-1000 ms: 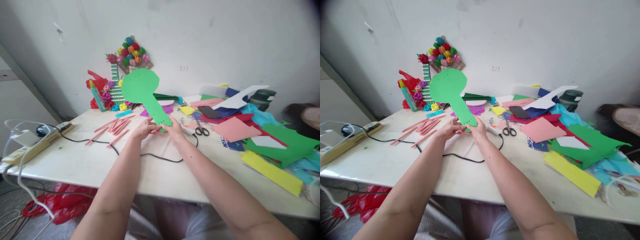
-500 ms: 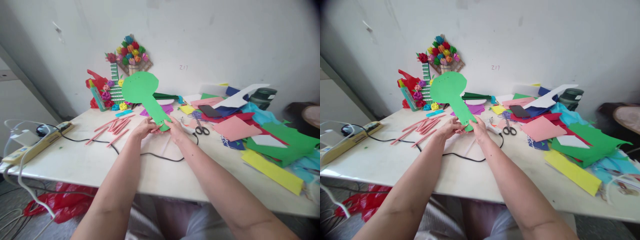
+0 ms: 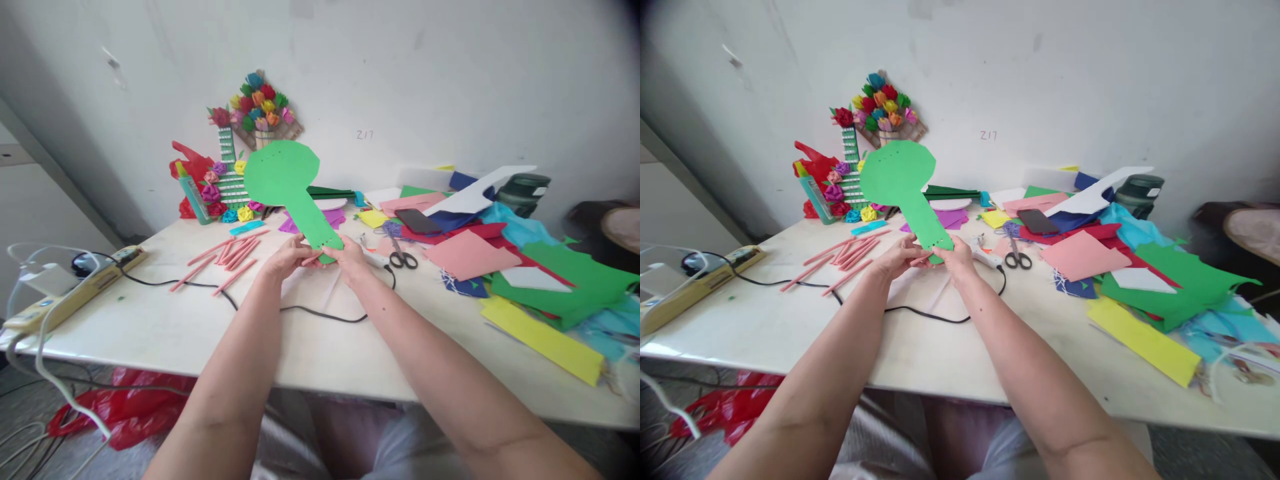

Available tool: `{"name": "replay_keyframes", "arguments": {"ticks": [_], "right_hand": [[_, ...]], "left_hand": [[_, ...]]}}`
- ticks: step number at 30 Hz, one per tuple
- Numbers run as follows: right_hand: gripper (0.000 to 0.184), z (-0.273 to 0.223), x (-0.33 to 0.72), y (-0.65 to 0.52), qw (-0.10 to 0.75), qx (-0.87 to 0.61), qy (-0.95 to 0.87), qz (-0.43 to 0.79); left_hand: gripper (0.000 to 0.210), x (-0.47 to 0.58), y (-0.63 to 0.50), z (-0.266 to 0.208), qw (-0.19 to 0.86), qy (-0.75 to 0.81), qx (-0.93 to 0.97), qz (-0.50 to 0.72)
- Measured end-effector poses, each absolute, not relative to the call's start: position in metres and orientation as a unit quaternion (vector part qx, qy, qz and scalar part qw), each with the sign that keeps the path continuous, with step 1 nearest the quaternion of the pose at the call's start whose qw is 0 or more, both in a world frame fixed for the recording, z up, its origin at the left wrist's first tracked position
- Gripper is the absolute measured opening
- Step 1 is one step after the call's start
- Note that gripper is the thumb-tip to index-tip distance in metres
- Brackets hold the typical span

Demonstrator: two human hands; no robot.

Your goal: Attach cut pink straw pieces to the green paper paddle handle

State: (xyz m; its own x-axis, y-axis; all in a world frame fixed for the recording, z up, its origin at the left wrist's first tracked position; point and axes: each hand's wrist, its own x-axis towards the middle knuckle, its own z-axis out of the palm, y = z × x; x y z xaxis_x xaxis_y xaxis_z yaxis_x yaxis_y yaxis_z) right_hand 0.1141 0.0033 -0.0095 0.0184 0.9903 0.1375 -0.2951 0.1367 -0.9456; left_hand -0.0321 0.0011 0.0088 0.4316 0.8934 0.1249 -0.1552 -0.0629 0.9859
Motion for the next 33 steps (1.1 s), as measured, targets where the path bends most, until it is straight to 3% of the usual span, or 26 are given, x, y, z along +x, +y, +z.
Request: {"name": "replay_keyframes", "arguments": {"ticks": [18, 33], "right_hand": [[0.036, -0.011, 0.113, 0.003, 0.619, -0.390, -0.460, 0.503], [0.036, -0.010, 0.114, 0.000, 0.618, -0.404, -0.463, 0.489]], "left_hand": [[0.035, -0.036, 0.011, 0.003, 0.640, 0.317, 0.553, 0.429], [0.050, -0.035, 0.000, 0.012, 0.609, 0.332, 0.596, 0.404]]}}
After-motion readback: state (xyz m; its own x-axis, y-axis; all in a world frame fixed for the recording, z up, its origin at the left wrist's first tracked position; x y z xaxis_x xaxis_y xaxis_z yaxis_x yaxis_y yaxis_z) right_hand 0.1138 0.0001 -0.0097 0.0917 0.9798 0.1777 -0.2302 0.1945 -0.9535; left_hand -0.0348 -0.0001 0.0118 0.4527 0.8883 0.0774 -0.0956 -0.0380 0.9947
